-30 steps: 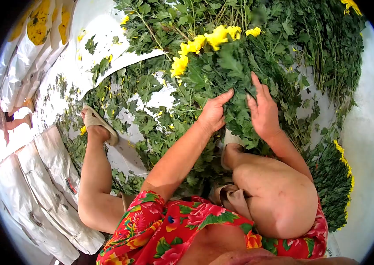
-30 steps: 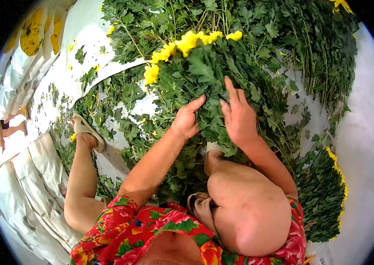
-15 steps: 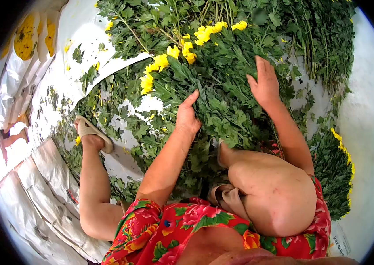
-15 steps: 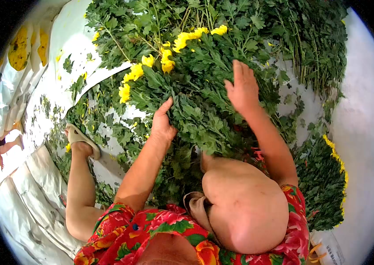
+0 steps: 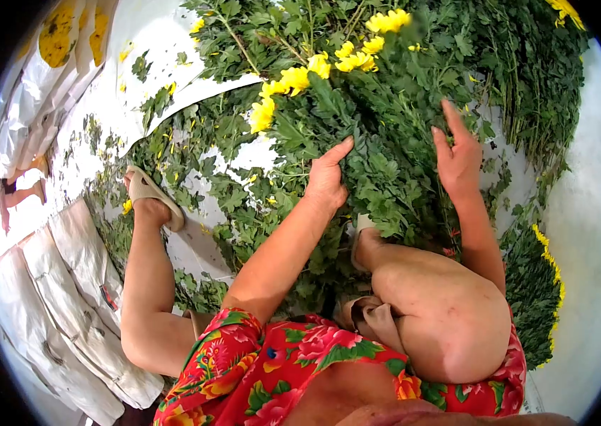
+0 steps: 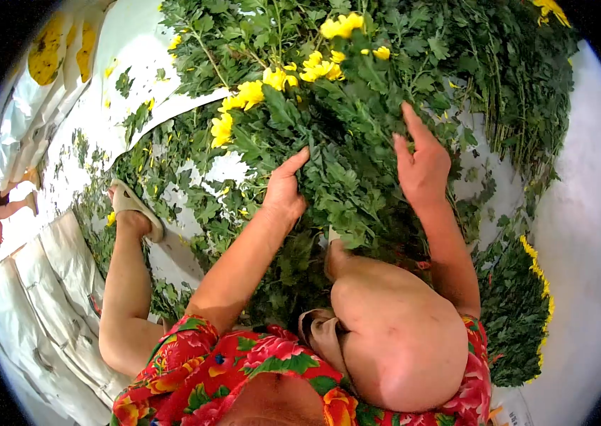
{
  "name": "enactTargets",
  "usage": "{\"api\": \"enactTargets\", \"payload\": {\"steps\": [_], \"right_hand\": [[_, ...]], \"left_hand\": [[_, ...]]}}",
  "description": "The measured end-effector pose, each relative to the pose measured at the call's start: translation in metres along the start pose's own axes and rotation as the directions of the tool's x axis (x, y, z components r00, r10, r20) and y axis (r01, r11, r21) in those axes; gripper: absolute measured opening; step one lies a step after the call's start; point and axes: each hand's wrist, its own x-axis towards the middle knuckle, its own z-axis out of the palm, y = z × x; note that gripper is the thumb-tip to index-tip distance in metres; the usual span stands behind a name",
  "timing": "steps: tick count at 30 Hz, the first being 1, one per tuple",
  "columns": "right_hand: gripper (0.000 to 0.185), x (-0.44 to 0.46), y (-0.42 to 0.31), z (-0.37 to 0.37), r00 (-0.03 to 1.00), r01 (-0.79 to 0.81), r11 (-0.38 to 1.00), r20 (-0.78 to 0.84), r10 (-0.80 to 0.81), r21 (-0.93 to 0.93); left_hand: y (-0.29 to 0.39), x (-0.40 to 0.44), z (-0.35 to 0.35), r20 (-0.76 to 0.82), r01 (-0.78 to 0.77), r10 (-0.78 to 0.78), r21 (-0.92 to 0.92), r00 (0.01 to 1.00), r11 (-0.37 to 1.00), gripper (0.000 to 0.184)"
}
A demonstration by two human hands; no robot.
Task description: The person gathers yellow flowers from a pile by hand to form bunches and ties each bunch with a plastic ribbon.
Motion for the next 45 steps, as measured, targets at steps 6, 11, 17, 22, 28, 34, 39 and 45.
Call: {"api": "enactTargets", "payload": {"steps": [6,11,17,22,28,34,39,45], "right_hand": [[0.063,-0.033,-0.042,0.033,0.982,0.183,0.975,0.065,-0.176,-0.127],[0.064,-0.050,-0.044,0.035,0.956,0.272,0.960,0.093,-0.277,0.068],[0.065,-0.058,-0.043,0.033,0.950,0.160,0.960,0.229,-0.213,0.228],[0.065,-0.050,-0.037,0.031,0.987,0.161,0.962,-0.010,-0.163,0.220],[0.061,-0.045,-0.032,0.026,0.993,0.121,0.977,-0.009,-0.121,0.173],[0.070,-0.044,-0.050,0.015,0.939,0.180,0.923,0.221,-0.264,0.340],[0.076,-0.059,-0.043,0.027,0.960,0.111,0.958,0.223,-0.172,0.264],[0.075,-0.057,-0.050,0.031,0.872,0.358,0.933,0.343,-0.350,0.040]], "left_hand": [[-0.004,-0.007,0.023,0.030,-0.146,0.145,0.024,0.989,0.989,0.037],[-0.001,-0.006,0.017,-0.027,-0.100,0.098,-0.048,0.995,0.994,0.036],[0.003,-0.019,0.007,0.220,0.049,-0.031,-0.079,0.975,0.996,0.038],[0.013,-0.028,0.009,0.310,0.159,-0.117,-0.113,0.943,0.981,0.038],[0.005,-0.020,0.003,0.265,0.117,-0.115,0.008,0.957,0.993,0.039],[0.010,-0.020,0.003,0.356,0.150,-0.134,-0.017,0.925,0.989,0.045],[0.013,-0.021,-0.006,0.279,0.079,-0.115,0.139,0.953,0.987,0.040],[0.011,-0.028,-0.020,0.320,0.110,-0.098,-0.021,0.942,0.994,0.064]]}}
